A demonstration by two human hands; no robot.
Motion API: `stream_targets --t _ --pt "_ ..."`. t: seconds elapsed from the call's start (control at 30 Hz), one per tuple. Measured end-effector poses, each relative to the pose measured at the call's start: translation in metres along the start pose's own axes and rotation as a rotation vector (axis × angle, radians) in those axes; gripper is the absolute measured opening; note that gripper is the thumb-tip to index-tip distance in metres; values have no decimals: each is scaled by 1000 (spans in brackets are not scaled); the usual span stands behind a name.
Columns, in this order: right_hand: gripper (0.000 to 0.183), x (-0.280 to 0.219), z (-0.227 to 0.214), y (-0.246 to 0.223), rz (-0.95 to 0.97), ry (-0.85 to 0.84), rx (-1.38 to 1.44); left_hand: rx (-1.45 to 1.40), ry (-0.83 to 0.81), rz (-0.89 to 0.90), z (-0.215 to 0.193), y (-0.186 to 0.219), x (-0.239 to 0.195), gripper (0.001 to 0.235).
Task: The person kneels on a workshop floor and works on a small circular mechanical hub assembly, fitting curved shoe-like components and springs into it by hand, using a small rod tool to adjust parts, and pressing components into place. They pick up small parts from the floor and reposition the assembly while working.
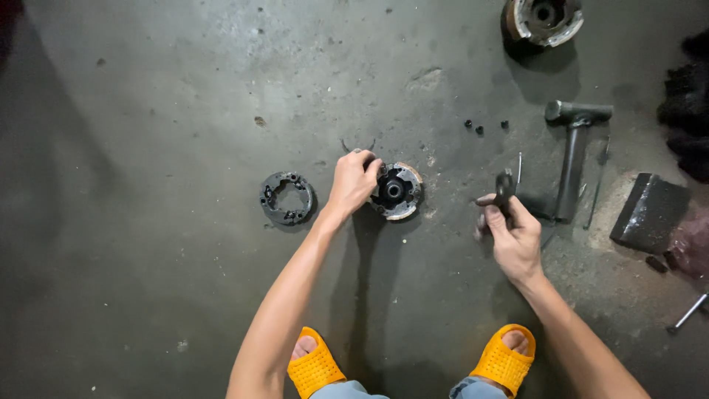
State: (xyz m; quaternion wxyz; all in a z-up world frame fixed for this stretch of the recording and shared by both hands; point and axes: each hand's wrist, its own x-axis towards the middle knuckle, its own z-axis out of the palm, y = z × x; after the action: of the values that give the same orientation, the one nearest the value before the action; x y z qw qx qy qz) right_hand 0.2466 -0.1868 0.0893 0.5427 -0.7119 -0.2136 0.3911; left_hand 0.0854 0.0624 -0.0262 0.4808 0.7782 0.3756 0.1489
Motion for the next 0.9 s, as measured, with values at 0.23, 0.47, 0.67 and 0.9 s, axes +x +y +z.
stream_targets --t 0.23,0.47,0.67,0.9 --pt "28 9 14 0 119 -163 -252 74 -140 -109 -10 11 7 24" --pt "35 53 55 -44 426 -256 -344 60 -90 -46 -13 18 -1 23" --pt "38 106 66 -20 720 -423 -323 -54 21 -17 -5 11 -25 25" --pt "40 142 87 -43 943 -545 -327 -108 94 26 2 4 -34 30"
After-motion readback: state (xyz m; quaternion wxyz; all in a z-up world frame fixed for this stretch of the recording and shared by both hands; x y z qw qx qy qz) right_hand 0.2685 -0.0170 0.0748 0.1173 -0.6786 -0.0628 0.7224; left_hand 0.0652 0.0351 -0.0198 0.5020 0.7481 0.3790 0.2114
